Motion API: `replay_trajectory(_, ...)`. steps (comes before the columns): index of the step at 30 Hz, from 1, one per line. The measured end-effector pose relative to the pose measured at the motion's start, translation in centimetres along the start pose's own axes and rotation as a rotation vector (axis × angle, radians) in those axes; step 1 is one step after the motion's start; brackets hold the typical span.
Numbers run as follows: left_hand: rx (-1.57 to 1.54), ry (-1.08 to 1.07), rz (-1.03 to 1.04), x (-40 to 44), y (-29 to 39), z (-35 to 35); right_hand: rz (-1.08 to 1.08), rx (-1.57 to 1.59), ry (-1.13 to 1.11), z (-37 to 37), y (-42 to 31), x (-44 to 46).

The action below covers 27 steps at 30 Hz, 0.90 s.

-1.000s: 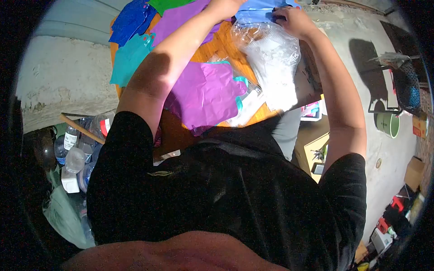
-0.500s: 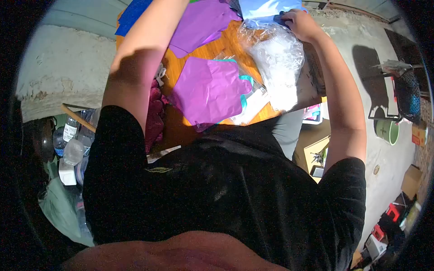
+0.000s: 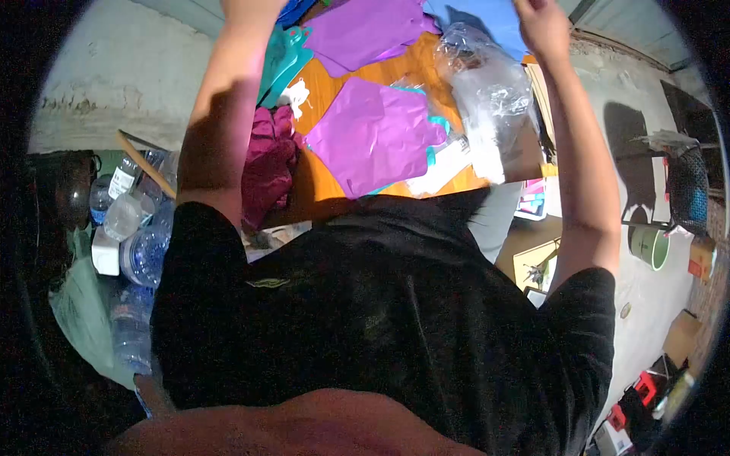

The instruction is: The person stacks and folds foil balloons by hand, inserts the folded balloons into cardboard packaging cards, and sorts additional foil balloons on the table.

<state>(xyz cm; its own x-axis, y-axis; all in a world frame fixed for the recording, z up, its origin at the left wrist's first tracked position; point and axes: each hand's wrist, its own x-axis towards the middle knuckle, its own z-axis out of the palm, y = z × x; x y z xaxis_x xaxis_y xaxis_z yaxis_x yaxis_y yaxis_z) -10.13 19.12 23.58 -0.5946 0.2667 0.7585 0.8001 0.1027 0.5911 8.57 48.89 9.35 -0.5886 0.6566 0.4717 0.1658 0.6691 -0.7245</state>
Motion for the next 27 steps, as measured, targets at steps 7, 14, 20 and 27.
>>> replay_trajectory(7,0.218,-0.417,0.755,-16.1,-6.2,-8.1,0.600,0.949,-0.447,2.1,-13.7,-12.6)
replay_trajectory(14,0.258,-0.644,0.582,-26.4,-6.1,-11.5,0.600,0.591,-0.585,8.4,-10.4,-18.3)
replay_trajectory(20,0.174,-0.629,0.330,-29.6,-6.3,-12.2,0.532,0.434,-0.438,10.0,-7.3,-21.5)
replay_trajectory(27,0.223,-0.809,0.141,-30.7,-6.5,-12.1,0.482,0.080,-0.396,8.6,-6.1,-22.8)
